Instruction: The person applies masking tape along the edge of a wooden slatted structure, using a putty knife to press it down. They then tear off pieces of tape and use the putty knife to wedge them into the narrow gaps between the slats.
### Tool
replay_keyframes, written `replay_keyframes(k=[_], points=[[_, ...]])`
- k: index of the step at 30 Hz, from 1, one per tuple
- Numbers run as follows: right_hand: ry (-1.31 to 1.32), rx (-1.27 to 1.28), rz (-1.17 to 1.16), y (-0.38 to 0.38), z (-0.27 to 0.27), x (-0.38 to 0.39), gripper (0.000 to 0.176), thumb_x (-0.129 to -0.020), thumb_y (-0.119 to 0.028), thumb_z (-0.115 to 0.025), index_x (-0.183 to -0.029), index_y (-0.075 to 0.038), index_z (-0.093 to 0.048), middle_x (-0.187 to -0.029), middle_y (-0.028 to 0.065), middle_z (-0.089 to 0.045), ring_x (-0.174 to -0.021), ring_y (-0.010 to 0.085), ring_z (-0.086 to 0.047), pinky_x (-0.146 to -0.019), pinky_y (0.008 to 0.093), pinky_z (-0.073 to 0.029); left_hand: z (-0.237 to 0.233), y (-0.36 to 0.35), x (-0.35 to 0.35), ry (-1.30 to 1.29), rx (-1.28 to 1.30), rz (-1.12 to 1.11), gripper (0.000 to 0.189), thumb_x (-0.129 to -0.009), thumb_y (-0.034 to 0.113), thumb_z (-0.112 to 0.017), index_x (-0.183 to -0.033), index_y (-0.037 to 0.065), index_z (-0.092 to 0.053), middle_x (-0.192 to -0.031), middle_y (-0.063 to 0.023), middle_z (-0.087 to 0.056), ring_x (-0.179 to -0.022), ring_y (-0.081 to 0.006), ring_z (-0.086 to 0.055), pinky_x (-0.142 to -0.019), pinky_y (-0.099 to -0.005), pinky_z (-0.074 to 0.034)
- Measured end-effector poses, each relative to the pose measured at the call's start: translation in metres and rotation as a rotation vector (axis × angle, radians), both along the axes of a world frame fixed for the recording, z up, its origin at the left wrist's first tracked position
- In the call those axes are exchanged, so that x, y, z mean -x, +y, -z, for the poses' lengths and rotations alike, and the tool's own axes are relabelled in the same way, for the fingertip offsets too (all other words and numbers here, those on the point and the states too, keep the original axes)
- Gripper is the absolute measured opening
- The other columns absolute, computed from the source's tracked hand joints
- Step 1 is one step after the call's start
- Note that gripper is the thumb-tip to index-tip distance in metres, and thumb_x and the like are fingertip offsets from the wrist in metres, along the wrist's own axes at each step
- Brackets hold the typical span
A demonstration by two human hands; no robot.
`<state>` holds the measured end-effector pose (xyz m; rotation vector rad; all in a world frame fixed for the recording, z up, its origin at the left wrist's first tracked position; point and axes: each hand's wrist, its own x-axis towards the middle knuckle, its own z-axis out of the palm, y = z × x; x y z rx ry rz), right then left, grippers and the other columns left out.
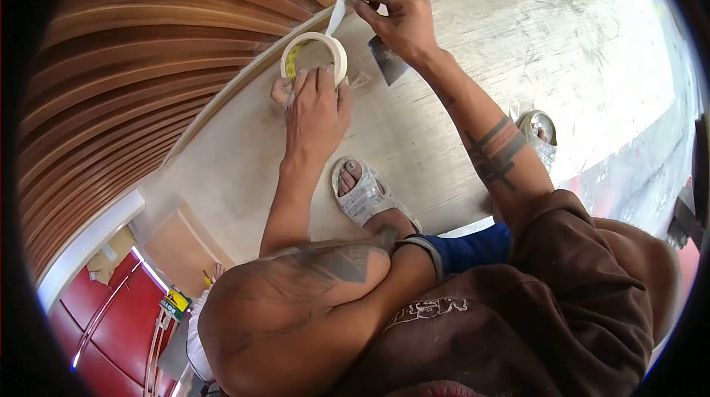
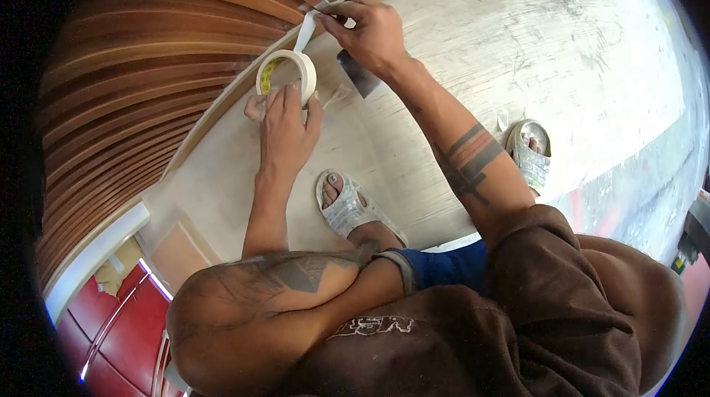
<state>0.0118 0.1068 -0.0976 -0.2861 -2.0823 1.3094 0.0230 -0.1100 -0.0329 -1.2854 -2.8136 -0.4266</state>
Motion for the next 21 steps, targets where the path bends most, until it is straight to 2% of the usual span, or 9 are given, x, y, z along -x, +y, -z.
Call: replay_keyframes(k=[7, 9, 14, 17, 21], points=[[-0.019, -0.025, 0.092, -0.011, 0.0, 0.006, 0.016, -0.087, -0.016, -0.091, -0.101, -0.007, -0.086, -0.083, 0.0049, -0.075, -0.067, 0.0148, -0.066, -0.062, 0.0313, -0.054, -0.003, 0.003, -0.001, 0.01, 0.014, -0.042, 0.021, -0.101, 0.018, -0.069, -0.115, 0.003, -0.065, -0.097, -0.0156, -0.07, -0.099, -0.0346, -0.065, -0.098, -0.0553, -0.033], [0.047, -0.002, 0.121, -0.013, 0.005, 0.008, 0.016, -0.087, -0.017, -0.091, -0.099, -0.008, -0.086, -0.081, 0.005, -0.075, -0.066, 0.0151, -0.066, -0.062, 0.0313, -0.054, -0.003, 0.005, -0.003, 0.003, 0.016, -0.047, 0.019, -0.101, 0.018, -0.068, -0.114, 0.004, -0.065, -0.097, -0.0159, -0.07, -0.099, -0.035, -0.065, -0.099, -0.0555, -0.033], [0.039, 0.041, 0.156, -0.017, 0.007, 0.007, 0.017, -0.087, -0.018, -0.092, -0.099, -0.007, -0.086, -0.08, 0.0055, -0.074, -0.064, 0.015, -0.065, -0.06, 0.0312, -0.053, 0.002, 0.005, -0.004, 0.021, 0.055, -0.087, 0.018, -0.102, 0.019, -0.068, -0.113, 0.005, -0.065, -0.097, -0.017, -0.07, -0.1, -0.0356, -0.065, -0.103, -0.0597, -0.031], [0.044, 0.066, 0.18, -0.02, 0.006, 0.008, 0.018, -0.087, -0.019, -0.092, -0.098, -0.007, -0.086, -0.079, 0.0058, -0.073, -0.064, 0.0148, -0.064, -0.059, 0.0313, -0.052, 0.0, 0.006, -0.003, 0.032, 0.092, -0.075, 0.022, -0.102, 0.02, -0.069, -0.115, 0.004, -0.065, -0.101, -0.0155, -0.072, -0.102, -0.0349, -0.064, -0.099, -0.0609, -0.035], [0.016, 0.069, 0.214, -0.024, 0.002, 0.009, 0.019, -0.086, -0.021, -0.093, -0.097, -0.007, -0.086, -0.077, 0.006, -0.072, -0.063, 0.0153, -0.064, -0.058, 0.0321, -0.051, 0.002, 0.006, -0.002, 0.037, 0.065, -0.06, 0.022, -0.102, 0.02, -0.069, -0.115, 0.003, -0.065, -0.101, -0.0161, -0.072, -0.102, -0.0355, -0.064, -0.098, -0.0611, -0.035]])
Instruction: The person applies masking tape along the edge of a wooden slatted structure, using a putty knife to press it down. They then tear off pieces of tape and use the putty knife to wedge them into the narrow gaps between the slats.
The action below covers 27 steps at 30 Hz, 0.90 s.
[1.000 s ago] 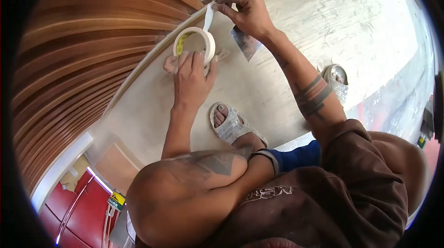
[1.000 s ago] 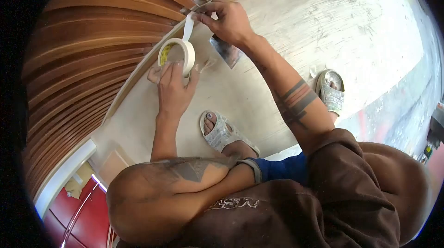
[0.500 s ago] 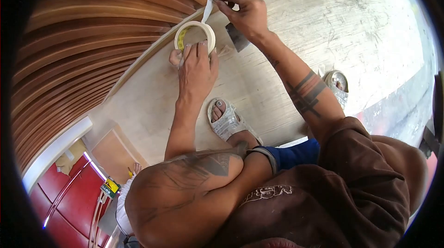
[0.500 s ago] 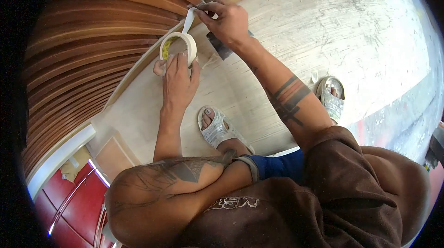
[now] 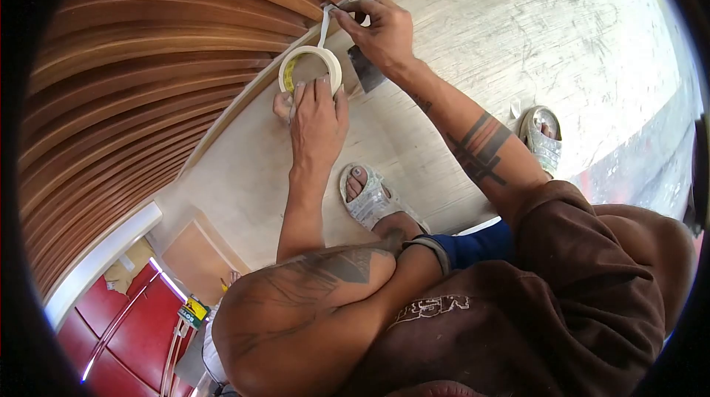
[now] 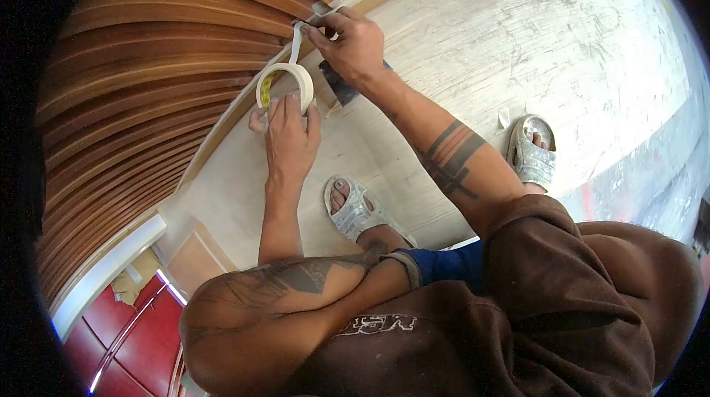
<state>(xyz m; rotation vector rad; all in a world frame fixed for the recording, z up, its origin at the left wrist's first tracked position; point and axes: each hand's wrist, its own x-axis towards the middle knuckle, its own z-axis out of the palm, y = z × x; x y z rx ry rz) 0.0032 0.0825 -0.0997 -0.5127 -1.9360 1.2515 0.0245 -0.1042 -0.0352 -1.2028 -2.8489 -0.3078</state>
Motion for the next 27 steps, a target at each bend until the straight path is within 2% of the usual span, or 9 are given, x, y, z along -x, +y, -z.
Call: replay_keyframes(k=[9, 18, 20, 27], points=[[-0.012, -0.013, 0.019, -0.004, 0.002, 0.003, 0.019, -0.086, -0.021, -0.092, -0.096, -0.008, -0.084, -0.078, 0.0073, -0.071, -0.064, 0.0189, -0.064, -0.059, 0.0336, -0.051, 0.006, -0.001, 0.002, 0.001, -0.027, -0.01, 0.022, -0.102, 0.02, -0.069, -0.116, 0.003, -0.065, -0.101, -0.0165, -0.072, -0.103, -0.036, -0.065, -0.099, -0.0618, -0.034], [-0.028, -0.054, 0.031, -0.004, 0.003, 0.005, 0.019, -0.087, -0.023, -0.09, -0.095, -0.008, -0.084, -0.076, 0.0068, -0.069, -0.063, 0.0201, -0.064, -0.059, 0.035, -0.051, 0.009, 0.001, 0.002, 0.042, -0.048, -0.055, 0.017, -0.101, 0.019, -0.069, -0.109, 0.005, -0.065, -0.099, -0.0144, -0.072, -0.1, -0.0346, -0.064, -0.098, -0.0612, -0.034], [-0.027, -0.058, 0.031, -0.005, 0.003, 0.004, 0.019, -0.087, -0.023, -0.09, -0.095, -0.008, -0.084, -0.076, 0.007, -0.069, -0.063, 0.0204, -0.064, -0.059, 0.0352, -0.051, 0.012, 0.003, 0.002, 0.117, -0.073, -0.083, 0.015, -0.101, 0.019, -0.069, -0.108, 0.005, -0.066, -0.096, -0.0141, -0.072, -0.099, -0.0346, -0.064, -0.098, -0.0606, -0.034], [-0.044, -0.055, 0.03, -0.006, -0.003, 0.002, 0.019, -0.088, -0.024, -0.089, -0.094, -0.007, -0.083, -0.077, 0.0079, -0.069, -0.064, 0.0222, -0.064, -0.059, 0.0361, -0.051, 0.012, 0.01, 0.002, 0.112, -0.116, -0.131, 0.014, -0.101, 0.018, -0.069, -0.104, 0.005, -0.066, -0.094, -0.0156, -0.072, -0.099, -0.0359, -0.065, -0.099, -0.0592, -0.036]])
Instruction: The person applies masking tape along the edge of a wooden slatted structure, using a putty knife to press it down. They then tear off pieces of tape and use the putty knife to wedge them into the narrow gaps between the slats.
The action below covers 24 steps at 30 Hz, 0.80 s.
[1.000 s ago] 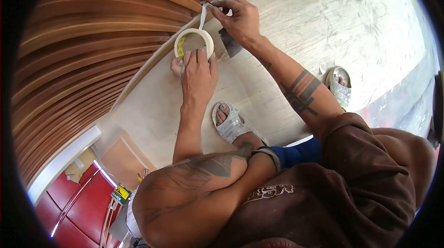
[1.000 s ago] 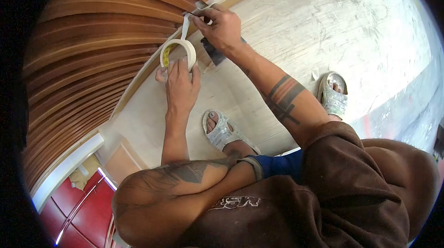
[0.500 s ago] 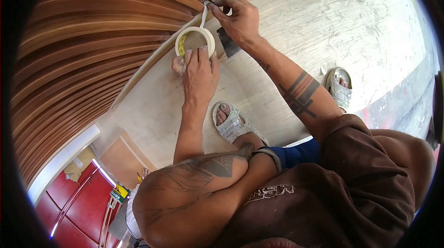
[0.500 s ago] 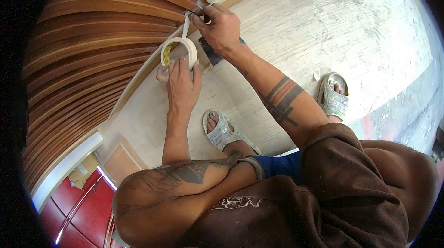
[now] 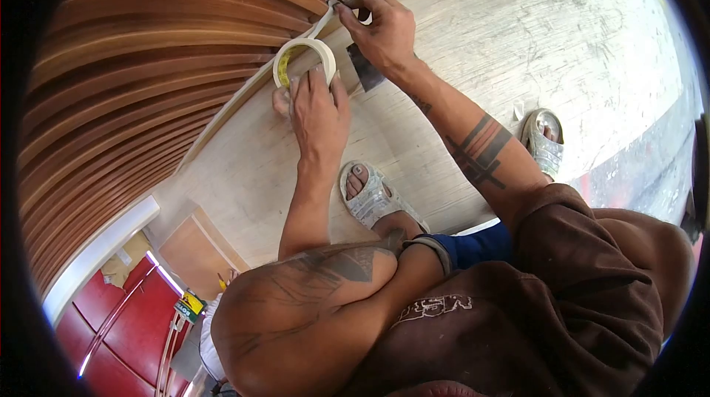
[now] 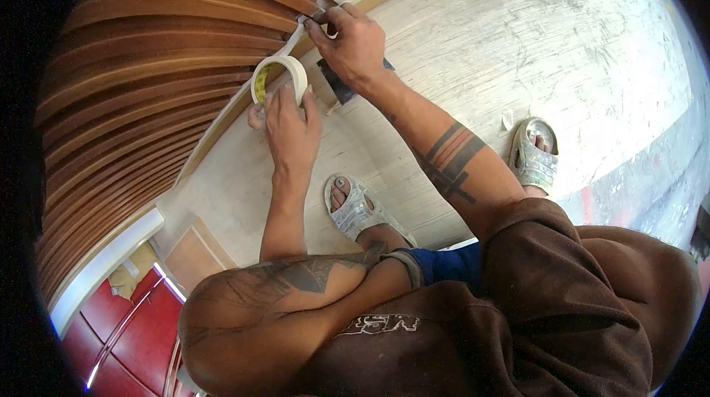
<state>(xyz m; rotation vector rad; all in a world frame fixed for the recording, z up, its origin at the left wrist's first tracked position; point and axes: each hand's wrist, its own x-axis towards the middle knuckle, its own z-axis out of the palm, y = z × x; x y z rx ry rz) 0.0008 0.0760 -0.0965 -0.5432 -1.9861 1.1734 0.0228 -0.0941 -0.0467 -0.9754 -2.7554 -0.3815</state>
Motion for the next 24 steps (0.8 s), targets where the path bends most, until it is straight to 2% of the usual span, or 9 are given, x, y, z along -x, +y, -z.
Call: replay_keyframes(k=[3, 5, 10, 18, 24], points=[[0.01, 0.001, -0.003, 0.001, 0.001, 0.001, 0.018, -0.089, -0.023, -0.089, -0.094, -0.007, -0.083, -0.078, 0.0079, -0.069, -0.063, 0.0223, -0.064, -0.059, 0.0366, -0.051, -0.001, 0.001, 0.001, -0.018, 0.004, -0.02, 0.015, -0.101, 0.018, -0.069, -0.103, 0.004, -0.066, -0.094, -0.0161, -0.072, -0.099, -0.0363, -0.065, -0.099, -0.0583, -0.036], [0.006, -0.001, 0.0, 0.0, 0.001, 0.001, 0.017, -0.089, -0.022, -0.088, -0.095, -0.007, -0.083, -0.078, 0.0079, -0.069, -0.063, 0.0223, -0.064, -0.059, 0.0366, -0.051, 0.0, 0.004, -0.001, -0.11, 0.031, -0.093, 0.023, -0.102, 0.021, -0.067, -0.111, 0.0, -0.069, -0.107, -0.0224, -0.075, -0.11, -0.0397, -0.067, -0.106, -0.0606, -0.034], [0.014, 0.025, 0.009, -0.003, 0.0, -0.002, 0.015, -0.09, -0.021, -0.087, -0.095, -0.007, -0.083, -0.076, 0.0078, -0.068, -0.063, 0.0223, -0.063, -0.059, 0.0368, -0.051, -0.005, 0.005, -0.013, -0.139, 0.036, -0.087, 0.022, -0.101, 0.02, -0.069, -0.112, 0.001, -0.069, -0.105, -0.0205, -0.075, -0.107, -0.0391, -0.067, -0.105, -0.0599, -0.034], [0.094, 0.022, -0.062, 0.003, 0.004, -0.006, 0.012, -0.09, -0.011, -0.087, -0.097, -0.003, -0.082, -0.079, 0.0084, -0.071, -0.064, 0.0179, -0.062, -0.058, 0.0334, -0.049, -0.002, 0.0, -0.017, -0.096, -0.012, -0.058, 0.022, -0.1, 0.018, -0.07, -0.114, 0.001, -0.069, -0.105, -0.0185, -0.075, -0.102, -0.0379, -0.067, -0.105, -0.0577, -0.034], [0.107, 0.017, -0.032, 0.001, 0.003, -0.004, 0.013, -0.091, -0.015, -0.088, -0.095, -0.004, -0.082, -0.077, 0.008, -0.07, -0.062, 0.0187, -0.061, -0.057, 0.0338, -0.049, -0.004, 0.001, -0.016, -0.12, -0.004, -0.054, 0.023, -0.099, 0.018, -0.072, -0.116, 0.002, -0.07, -0.106, -0.0185, -0.075, -0.103, -0.0373, -0.067, -0.104, -0.0566, -0.034]])
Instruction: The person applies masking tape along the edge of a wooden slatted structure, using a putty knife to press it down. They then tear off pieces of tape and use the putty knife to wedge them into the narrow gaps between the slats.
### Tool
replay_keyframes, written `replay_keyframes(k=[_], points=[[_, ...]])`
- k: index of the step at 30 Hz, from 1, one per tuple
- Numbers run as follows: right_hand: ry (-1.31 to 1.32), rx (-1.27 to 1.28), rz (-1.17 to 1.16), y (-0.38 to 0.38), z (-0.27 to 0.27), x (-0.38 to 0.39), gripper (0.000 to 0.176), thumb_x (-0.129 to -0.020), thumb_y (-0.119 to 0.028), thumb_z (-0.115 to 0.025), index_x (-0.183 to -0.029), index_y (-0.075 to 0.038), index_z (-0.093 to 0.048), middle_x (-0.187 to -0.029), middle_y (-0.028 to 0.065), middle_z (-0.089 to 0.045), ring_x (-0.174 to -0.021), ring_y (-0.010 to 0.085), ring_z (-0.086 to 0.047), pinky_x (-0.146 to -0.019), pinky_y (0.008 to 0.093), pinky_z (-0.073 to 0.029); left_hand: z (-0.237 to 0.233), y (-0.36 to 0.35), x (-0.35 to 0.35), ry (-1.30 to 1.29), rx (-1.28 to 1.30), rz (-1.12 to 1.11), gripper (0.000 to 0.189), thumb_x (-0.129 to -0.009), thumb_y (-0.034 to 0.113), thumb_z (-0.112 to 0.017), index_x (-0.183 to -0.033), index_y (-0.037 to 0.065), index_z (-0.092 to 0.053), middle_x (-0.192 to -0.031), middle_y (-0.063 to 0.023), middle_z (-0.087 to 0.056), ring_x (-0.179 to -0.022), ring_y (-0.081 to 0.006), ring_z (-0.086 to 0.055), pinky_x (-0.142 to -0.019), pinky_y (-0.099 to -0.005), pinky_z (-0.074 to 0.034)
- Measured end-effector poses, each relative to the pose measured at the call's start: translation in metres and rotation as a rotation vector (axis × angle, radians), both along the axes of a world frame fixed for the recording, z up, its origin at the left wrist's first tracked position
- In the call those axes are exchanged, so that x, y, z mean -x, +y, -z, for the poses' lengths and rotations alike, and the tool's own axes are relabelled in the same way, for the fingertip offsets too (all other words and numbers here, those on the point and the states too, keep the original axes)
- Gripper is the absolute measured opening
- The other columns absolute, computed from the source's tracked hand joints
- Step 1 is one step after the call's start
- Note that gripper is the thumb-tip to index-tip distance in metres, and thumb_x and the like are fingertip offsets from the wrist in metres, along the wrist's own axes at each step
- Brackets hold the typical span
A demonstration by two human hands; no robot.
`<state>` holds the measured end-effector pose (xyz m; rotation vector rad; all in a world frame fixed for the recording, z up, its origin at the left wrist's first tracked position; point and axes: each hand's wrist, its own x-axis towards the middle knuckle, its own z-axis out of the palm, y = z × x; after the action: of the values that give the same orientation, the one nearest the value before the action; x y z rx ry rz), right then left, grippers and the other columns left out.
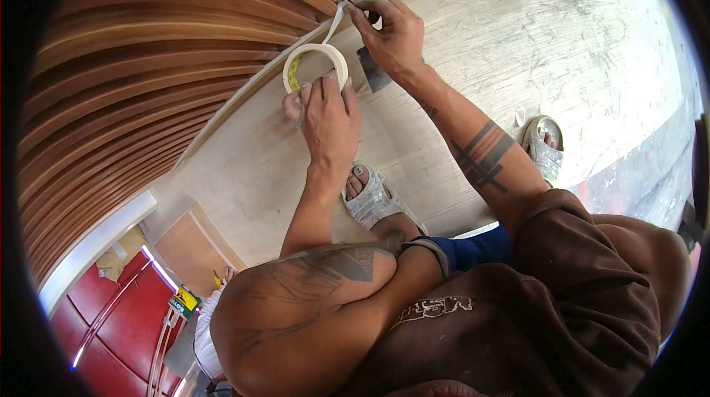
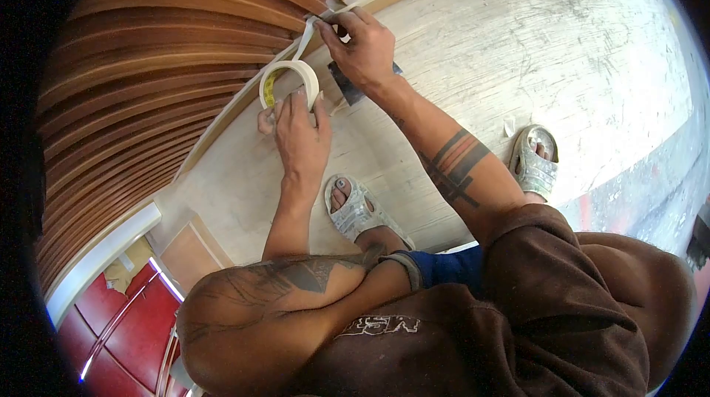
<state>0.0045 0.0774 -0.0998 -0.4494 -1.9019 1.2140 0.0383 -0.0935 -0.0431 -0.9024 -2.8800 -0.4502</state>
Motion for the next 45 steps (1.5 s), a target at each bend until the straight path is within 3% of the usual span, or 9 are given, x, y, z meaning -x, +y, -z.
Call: replay_keyframes(k=[13, 16, 21, 24, 34, 39, 45], points=[[-0.077, -0.06, 0.032, -0.003, -0.002, 0.003, 0.013, -0.091, -0.021, -0.087, -0.096, -0.01, -0.082, -0.076, 0.0066, -0.069, -0.06, 0.0217, -0.063, -0.056, 0.0354, -0.051, 0.003, 0.001, 0.004, 0.004, 0.027, -0.014, 0.023, -0.1, 0.019, -0.07, -0.116, 0.002, -0.07, -0.105, -0.0181, -0.075, -0.104, -0.0368, -0.067, -0.105, -0.058, -0.033], [-0.125, -0.035, 0.008, -0.003, -0.004, 0.002, 0.016, -0.094, -0.025, -0.083, -0.093, -0.01, -0.079, -0.085, 0.0077, -0.072, -0.065, 0.0268, -0.07, -0.06, 0.0408, -0.056, 0.007, 0.001, 0.004, 0.024, 0.027, -0.016, 0.024, -0.1, 0.019, -0.07, -0.116, 0.002, -0.07, -0.105, -0.0181, -0.075, -0.103, -0.0365, -0.067, -0.105, -0.058, -0.033], [-0.152, -0.064, 0.018, -0.002, -0.002, 0.004, 0.02, -0.094, -0.028, -0.083, -0.09, -0.009, -0.077, -0.082, 0.01, -0.071, -0.067, 0.0308, -0.07, -0.061, 0.0429, -0.056, 0.006, -0.001, 0.007, 0.057, 0.01, -0.005, 0.025, -0.099, 0.019, -0.07, -0.117, 0.001, -0.07, -0.105, -0.0186, -0.075, -0.103, -0.0366, -0.067, -0.105, -0.0584, -0.034], [-0.107, -0.093, 0.038, -0.001, -0.002, 0.006, 0.02, -0.089, -0.024, -0.087, -0.088, -0.006, -0.079, -0.074, 0.0081, -0.067, -0.059, 0.0254, -0.062, -0.057, 0.0392, -0.05, 0.006, -0.001, 0.008, 0.065, 0.006, -0.003, 0.025, -0.099, 0.019, -0.07, -0.117, 0.001, -0.07, -0.105, -0.0191, -0.075, -0.104, -0.0368, -0.067, -0.105, -0.059, -0.033], [-0.14, -0.03, 0.042, -0.001, -0.01, 0.008, 0.026, -0.086, -0.026, -0.089, -0.084, -0.004, -0.076, -0.067, 0.0104, -0.063, -0.059, 0.027, -0.06, -0.058, 0.0397, -0.049, 0.004, 0.004, 0.008, 0.019, 0.047, -0.051, 0.024, -0.102, 0.02, -0.068, -0.115, 0.001, -0.069, -0.106, -0.0199, -0.075, -0.106, -0.0381, -0.067, -0.107, -0.0604, -0.032], [-0.07, 0.056, -0.135, 0.007, -0.004, 0.001, 0.019, -0.094, -0.023, -0.084, -0.101, -0.005, -0.083, -0.073, 0.0117, -0.07, -0.058, 0.0171, -0.06, -0.056, 0.0359, -0.048, 0.006, 0.004, 0.008, 0.025, 0.033, -0.046, 0.024, -0.103, 0.021, -0.067, -0.114, 0.001, -0.069, -0.106, -0.0202, -0.075, -0.105, -0.0388, -0.066, -0.106, -0.0606, -0.032], [-0.168, 0.095, -0.238, 0.007, -0.007, -0.019, 0.021, -0.105, -0.023, -0.073, -0.113, -0.006, -0.083, -0.069, 0.012, -0.067, -0.053, 0.0146, -0.05, -0.054, 0.0345, -0.046, 0.007, 0.003, 0.009, 0.008, 0.03, -0.053, 0.023, -0.104, 0.023, -0.067, -0.111, 0.001, -0.069, -0.106, -0.0208, -0.074, -0.105, -0.0393, -0.066, -0.103, -0.0585, -0.033]])
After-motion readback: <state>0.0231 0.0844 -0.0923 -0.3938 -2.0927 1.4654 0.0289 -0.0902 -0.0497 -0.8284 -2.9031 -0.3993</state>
